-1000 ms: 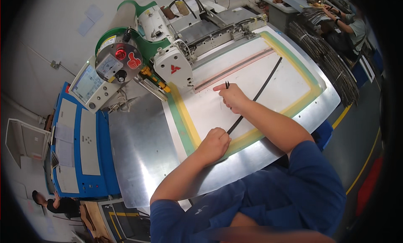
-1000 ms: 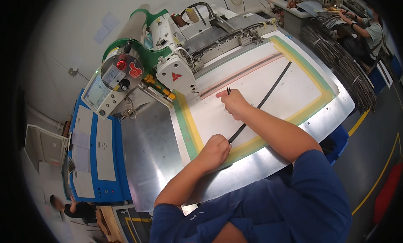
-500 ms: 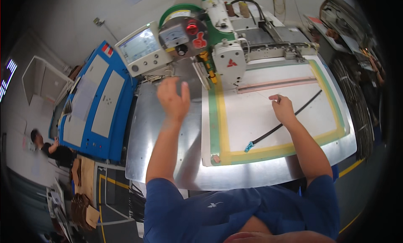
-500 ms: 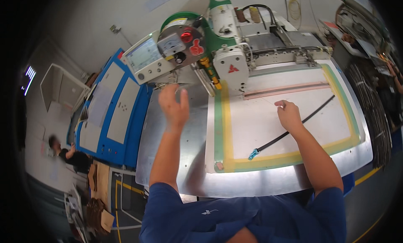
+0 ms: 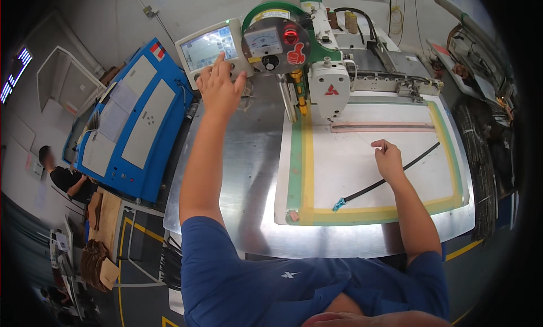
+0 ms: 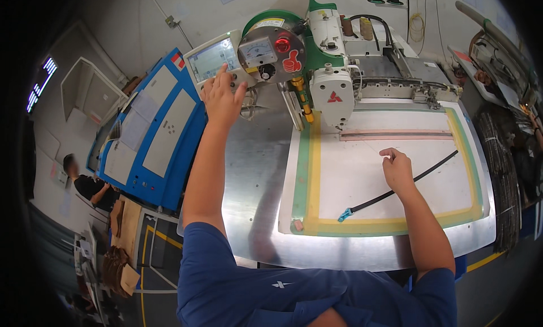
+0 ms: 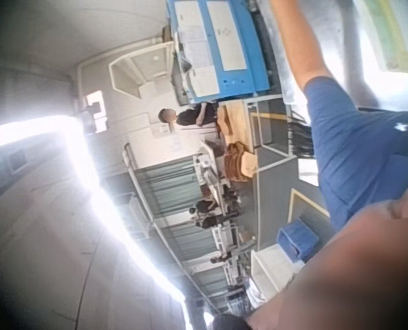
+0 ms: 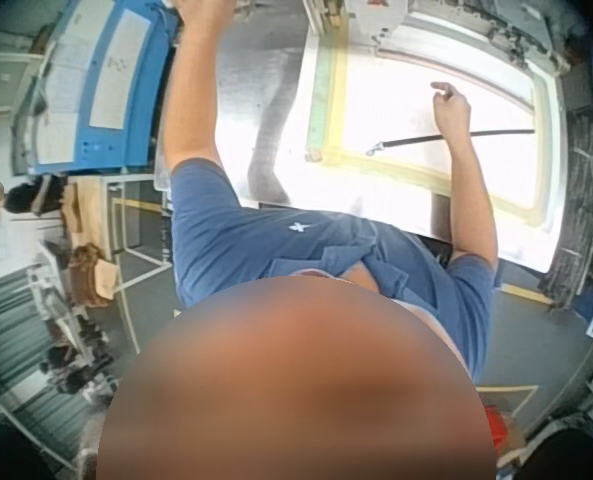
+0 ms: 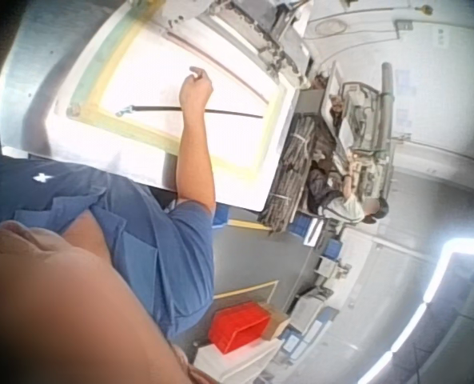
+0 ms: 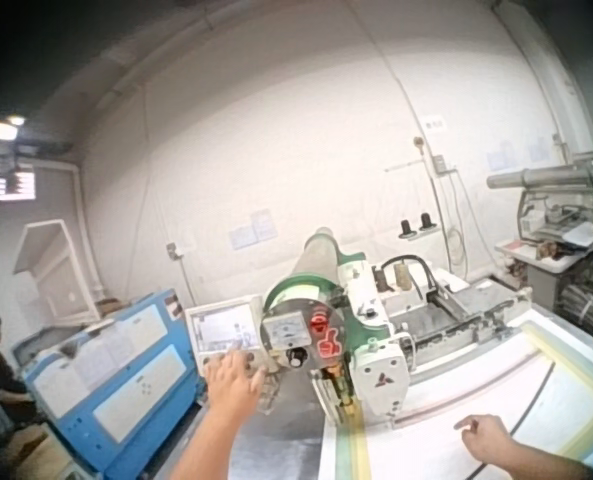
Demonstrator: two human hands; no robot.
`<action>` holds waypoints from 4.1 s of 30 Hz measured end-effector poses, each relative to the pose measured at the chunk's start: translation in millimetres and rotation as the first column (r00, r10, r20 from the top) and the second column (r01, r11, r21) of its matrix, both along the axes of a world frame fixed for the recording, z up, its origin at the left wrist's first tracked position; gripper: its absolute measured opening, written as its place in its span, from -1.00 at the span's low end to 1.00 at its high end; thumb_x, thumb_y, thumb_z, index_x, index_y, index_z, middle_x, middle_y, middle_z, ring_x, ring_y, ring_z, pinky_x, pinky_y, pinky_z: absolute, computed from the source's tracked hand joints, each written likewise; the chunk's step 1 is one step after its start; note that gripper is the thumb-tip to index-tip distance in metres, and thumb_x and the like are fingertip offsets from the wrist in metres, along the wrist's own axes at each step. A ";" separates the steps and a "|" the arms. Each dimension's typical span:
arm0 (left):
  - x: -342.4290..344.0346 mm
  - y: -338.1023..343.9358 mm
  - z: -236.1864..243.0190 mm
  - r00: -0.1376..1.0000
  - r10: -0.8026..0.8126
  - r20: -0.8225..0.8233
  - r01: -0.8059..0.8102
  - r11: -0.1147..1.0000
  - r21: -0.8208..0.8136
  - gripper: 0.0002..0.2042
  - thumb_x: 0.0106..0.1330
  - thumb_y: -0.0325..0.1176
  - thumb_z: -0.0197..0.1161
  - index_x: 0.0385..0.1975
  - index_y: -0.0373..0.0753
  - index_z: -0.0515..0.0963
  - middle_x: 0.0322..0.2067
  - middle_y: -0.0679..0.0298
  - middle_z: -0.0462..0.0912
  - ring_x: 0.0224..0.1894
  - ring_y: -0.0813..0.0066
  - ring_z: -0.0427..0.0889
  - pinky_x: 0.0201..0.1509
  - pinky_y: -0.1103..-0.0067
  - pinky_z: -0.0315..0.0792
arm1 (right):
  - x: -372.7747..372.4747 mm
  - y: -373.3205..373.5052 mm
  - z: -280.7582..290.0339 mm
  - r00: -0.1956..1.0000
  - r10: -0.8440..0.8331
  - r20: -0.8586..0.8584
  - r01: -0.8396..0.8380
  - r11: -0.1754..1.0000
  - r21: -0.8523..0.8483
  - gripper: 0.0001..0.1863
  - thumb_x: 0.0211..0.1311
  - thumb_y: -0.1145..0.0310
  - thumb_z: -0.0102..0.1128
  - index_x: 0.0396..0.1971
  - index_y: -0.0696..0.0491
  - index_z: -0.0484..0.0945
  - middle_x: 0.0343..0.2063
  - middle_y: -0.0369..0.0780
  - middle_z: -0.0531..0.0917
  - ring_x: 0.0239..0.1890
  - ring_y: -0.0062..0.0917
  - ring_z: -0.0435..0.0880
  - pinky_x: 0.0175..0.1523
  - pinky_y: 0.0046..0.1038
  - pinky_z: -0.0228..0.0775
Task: The recorder is sewing a zipper onto a strip of leather using an industrial sewing machine.
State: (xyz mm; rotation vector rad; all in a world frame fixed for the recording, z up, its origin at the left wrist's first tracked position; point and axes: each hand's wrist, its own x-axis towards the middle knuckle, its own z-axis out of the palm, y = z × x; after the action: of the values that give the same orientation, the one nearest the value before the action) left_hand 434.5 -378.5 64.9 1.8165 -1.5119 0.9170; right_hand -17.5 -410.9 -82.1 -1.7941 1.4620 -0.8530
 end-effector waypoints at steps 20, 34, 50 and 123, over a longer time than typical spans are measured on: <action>-24.5 9.9 -27.1 0.975 -0.209 0.076 0.222 0.939 -0.264 -0.65 0.19 -0.16 0.42 -0.14 -0.24 0.60 -0.14 0.25 0.71 -0.02 0.11 0.60 0.09 0.24 0.32 | -0.9 5.3 -0.7 0.992 0.061 -0.107 -0.055 0.997 0.060 -0.68 0.25 0.53 0.04 -0.11 0.23 0.73 -0.50 0.05 0.70 -0.48 -0.26 0.68 -0.23 -0.29 0.52; -235.7 2.5 -157.5 0.506 -0.723 -0.471 0.843 0.299 0.447 -0.71 0.49 -0.23 0.18 0.08 -0.23 0.58 0.09 0.07 0.61 0.06 0.01 0.60 0.13 0.24 0.46 | -40.1 70.1 9.4 0.977 0.207 0.044 -0.212 0.964 0.160 -0.77 0.21 0.53 0.10 -0.28 0.19 0.75 -0.48 -0.06 0.72 -0.41 -0.38 0.67 -0.20 -0.37 0.51; -294.7 -1.8 -166.7 0.226 -0.942 -0.250 0.965 0.181 0.188 -0.76 0.27 -0.44 0.34 -0.58 -0.24 0.41 -0.54 0.10 0.45 -0.40 0.01 0.44 -0.24 0.18 0.35 | -293.8 211.3 60.9 0.908 -0.418 0.025 0.419 0.908 -0.029 -0.77 0.28 0.60 0.11 -0.20 0.20 0.75 -0.57 -0.43 0.52 -0.47 -0.80 0.39 -0.35 -0.60 0.20; -265.5 -44.1 -159.5 0.511 -0.557 -0.655 0.855 0.409 0.320 -0.74 0.36 -0.33 0.36 -0.02 -0.26 0.64 -0.12 0.08 0.69 -0.22 0.25 0.70 -0.14 0.41 0.56 | -361.2 231.4 49.4 0.427 -0.862 -0.272 0.741 0.507 -0.440 -0.56 0.34 0.50 0.12 0.20 -0.04 0.63 -0.54 -0.27 0.47 -0.47 -0.63 0.41 -0.27 -0.50 0.35</action>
State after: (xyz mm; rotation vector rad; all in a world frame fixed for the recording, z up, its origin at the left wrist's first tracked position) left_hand 169.0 -422.6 -94.6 1.2699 -2.1240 -0.5130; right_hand -378.7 -179.5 -32.6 -1.4246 2.7981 -1.1437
